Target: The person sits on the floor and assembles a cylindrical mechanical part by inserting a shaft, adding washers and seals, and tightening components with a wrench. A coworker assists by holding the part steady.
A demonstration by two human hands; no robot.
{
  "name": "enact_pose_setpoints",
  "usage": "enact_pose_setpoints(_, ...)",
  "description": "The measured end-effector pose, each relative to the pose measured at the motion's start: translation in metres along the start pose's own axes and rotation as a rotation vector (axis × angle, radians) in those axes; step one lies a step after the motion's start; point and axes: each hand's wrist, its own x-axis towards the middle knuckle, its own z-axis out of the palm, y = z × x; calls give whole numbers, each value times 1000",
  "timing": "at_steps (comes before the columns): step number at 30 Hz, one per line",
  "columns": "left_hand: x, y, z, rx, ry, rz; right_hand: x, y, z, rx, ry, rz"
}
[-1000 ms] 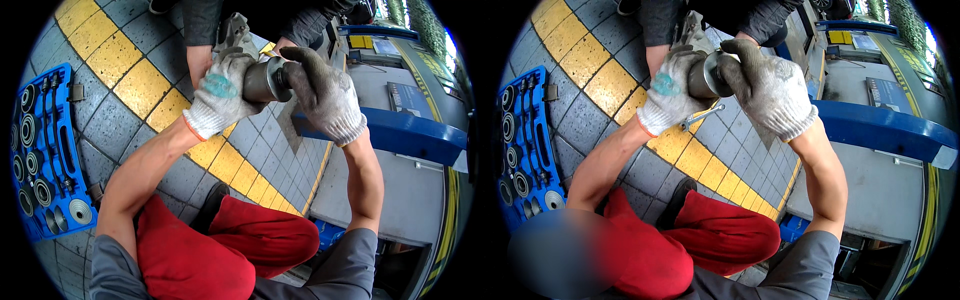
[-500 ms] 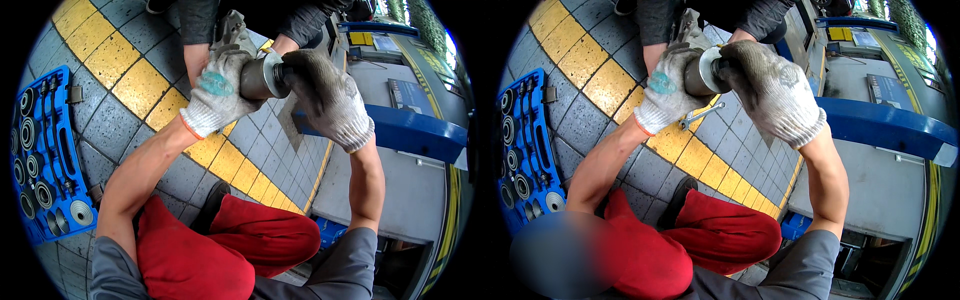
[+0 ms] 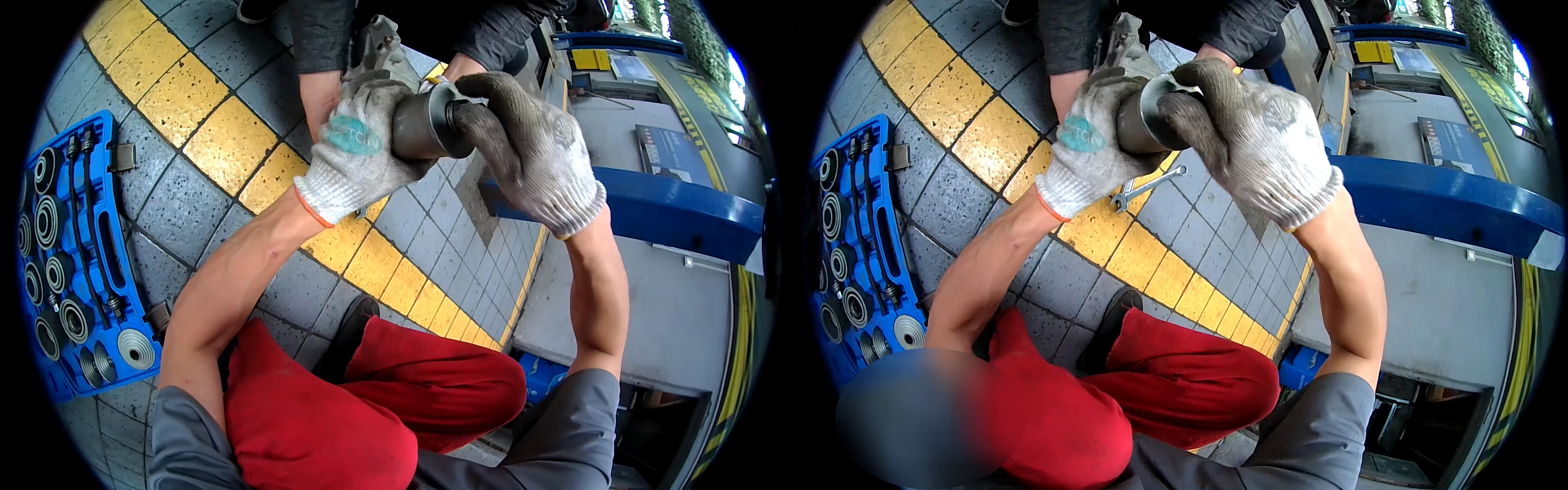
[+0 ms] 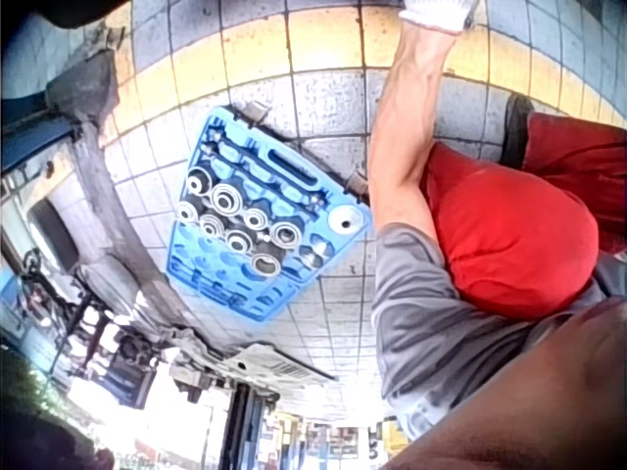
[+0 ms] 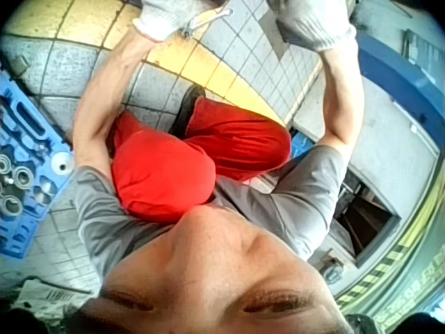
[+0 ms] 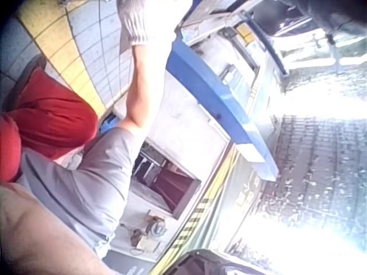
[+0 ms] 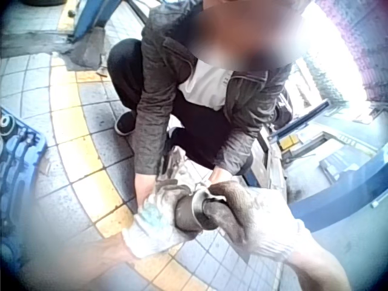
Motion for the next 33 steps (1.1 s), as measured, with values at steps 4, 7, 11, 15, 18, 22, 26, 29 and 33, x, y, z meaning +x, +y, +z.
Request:
enact_pose_setpoints(4, 0, -3, 4, -20, 1, -16, 7, 5, 4, 8, 148, -262)
enact_pose_setpoints(7, 0, 2, 3, 4, 14, -28, 0, 5, 7, 23, 46, -37)
enact_pose_setpoints(11, 1, 1, 1, -10, -9, -22, 4, 4, 4, 10, 132, -202)
enact_pose_setpoints(15, 0, -1, 3, 4, 13, -29, 4, 1, 8, 54, 28, 1)
enact_pose_setpoints(18, 1, 1, 1, -17, 8, -28, 3, 3, 7, 26, 66, -20)
enact_pose_setpoints(22, 2, -2, 3, -20, 2, -4, 11, 9, 12, 28, 193, -198)
enact_pose_setpoints(26, 2, 0, 2, -39, 6, -2, 9, 0, 9, 45, 65, 6)
enact_pose_setpoints(29, 0, 1, 1, -46, -33, -27, 8, 8, 9, 16, 147, -167)
enact_pose_setpoints(33, -3, -4, 3, -17, -18, -16, 9, 2, 14, 57, 102, -43)
